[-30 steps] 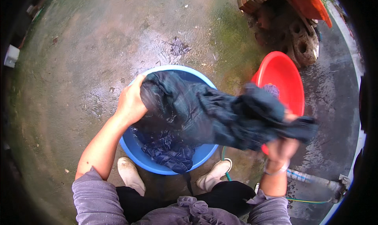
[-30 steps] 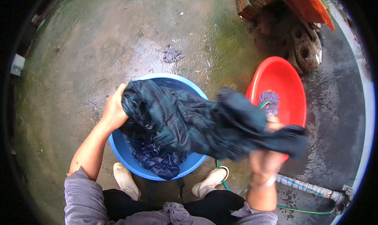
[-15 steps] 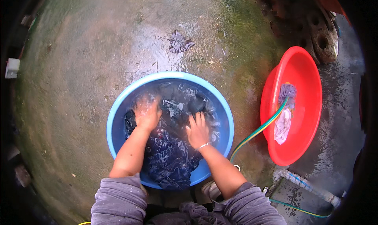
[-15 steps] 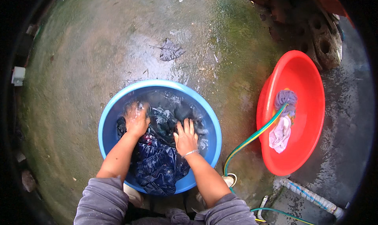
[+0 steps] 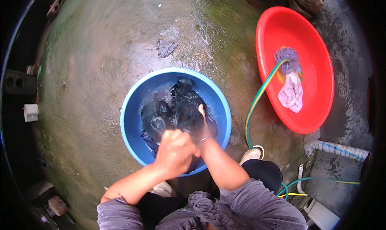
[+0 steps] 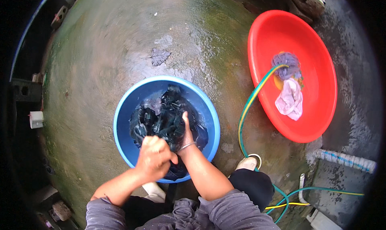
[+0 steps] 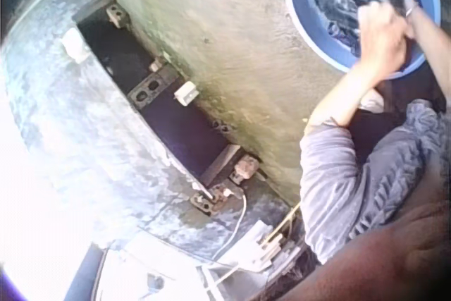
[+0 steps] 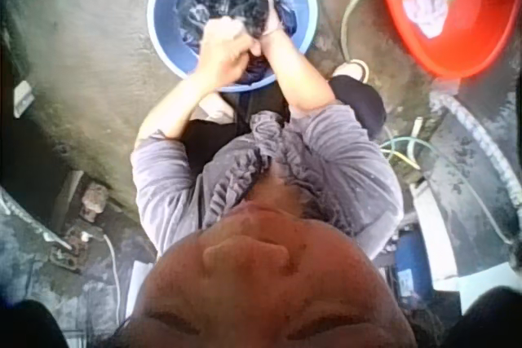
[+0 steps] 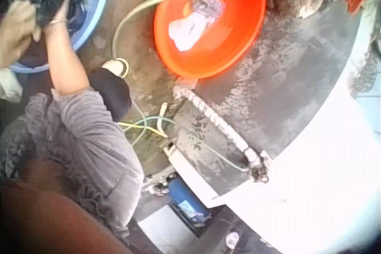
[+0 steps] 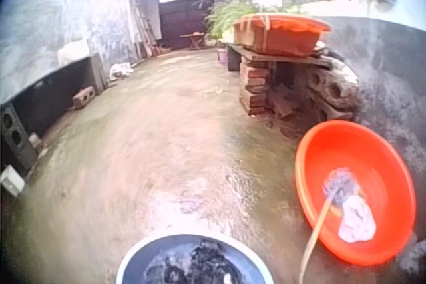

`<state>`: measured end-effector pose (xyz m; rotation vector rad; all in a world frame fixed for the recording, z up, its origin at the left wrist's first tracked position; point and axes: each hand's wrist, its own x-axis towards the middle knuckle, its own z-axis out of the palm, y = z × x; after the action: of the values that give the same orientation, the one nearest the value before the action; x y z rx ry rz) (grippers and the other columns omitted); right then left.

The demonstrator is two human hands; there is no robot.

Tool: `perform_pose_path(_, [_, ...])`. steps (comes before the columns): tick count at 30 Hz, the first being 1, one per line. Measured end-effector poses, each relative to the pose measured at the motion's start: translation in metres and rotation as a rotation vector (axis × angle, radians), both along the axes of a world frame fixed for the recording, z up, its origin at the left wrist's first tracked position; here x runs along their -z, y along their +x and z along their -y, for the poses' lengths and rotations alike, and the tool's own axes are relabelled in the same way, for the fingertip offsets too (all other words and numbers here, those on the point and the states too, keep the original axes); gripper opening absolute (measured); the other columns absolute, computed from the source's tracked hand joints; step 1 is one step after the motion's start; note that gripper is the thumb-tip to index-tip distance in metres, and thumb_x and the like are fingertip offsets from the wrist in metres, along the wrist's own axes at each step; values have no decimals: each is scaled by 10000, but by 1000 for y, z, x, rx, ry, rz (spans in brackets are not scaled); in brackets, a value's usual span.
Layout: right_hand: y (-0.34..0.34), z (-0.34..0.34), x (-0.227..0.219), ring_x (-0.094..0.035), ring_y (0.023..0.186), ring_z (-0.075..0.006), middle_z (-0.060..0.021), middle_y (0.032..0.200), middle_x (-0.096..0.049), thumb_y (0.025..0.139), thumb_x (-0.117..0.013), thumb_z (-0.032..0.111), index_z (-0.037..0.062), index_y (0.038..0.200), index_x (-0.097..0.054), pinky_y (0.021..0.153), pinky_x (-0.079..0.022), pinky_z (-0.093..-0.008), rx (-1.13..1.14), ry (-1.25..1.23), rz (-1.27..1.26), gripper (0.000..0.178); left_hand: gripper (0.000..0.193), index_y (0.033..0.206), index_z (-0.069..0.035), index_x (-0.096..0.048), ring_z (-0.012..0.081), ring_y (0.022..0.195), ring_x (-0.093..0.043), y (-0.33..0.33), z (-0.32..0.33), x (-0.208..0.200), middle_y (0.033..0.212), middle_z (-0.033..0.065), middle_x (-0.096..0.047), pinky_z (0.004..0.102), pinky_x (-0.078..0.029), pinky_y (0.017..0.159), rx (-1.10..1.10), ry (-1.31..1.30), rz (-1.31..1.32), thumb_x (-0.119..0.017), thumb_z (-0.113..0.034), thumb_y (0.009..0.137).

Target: The person washes dark-colored clothes by hand in a blue basin, rinses them with a hose, and transfers them to a red basin. The person repeatedly scrubs, wrings, and rinses the garments.

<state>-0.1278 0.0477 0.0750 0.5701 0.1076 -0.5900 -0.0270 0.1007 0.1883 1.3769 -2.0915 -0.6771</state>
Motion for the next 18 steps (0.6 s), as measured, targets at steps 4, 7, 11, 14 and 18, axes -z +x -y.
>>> perform_pose_path(4, [-4,-5,-25,-531,889,-225,-82,976,-531,818,-385,435,83,1077,-473,816,-421,-361,171,272,415,446,287,853,-140,-618,268,956,-457,-50,7,-4,975,71,-495,419,-302,832,-134,-73,82,-648,-227,581])
perform_pose_path(7, [7,-15,-20,-530,875,-193,-67,975,-503,837,-407,229,115,1074,-443,762,-444,-341,218,184,32,266,257,822,-106,-622,297,967,-460,-39,40,30,954,112,-513,410,-351,811,-322,-103,146,-661,-253,615])
perform_pose_path(11, [19,-13,-49,-548,844,-216,-72,995,-512,806,-423,105,179,1151,-380,648,-481,-395,-61,-17,-774,356,243,805,0,-605,103,660,-512,30,71,57,690,51,-593,269,-428,610,-901,380,-234,-604,-241,771])
perform_pose_path(14, [18,-8,-18,-536,853,-214,-95,951,-526,772,-495,132,110,1093,-419,673,-471,-377,269,-100,-775,331,130,842,-27,-586,134,832,-493,2,50,48,916,55,-557,260,-385,752,-931,24,-346,-562,-67,721])
perform_pose_path(18, [-16,19,13,-517,824,-189,-75,890,-510,754,-562,301,78,964,-466,707,-441,-329,98,-31,-456,321,270,877,-57,-586,203,842,-484,-73,1,12,824,80,-507,301,-362,797,-327,-11,-133,-556,-20,611])
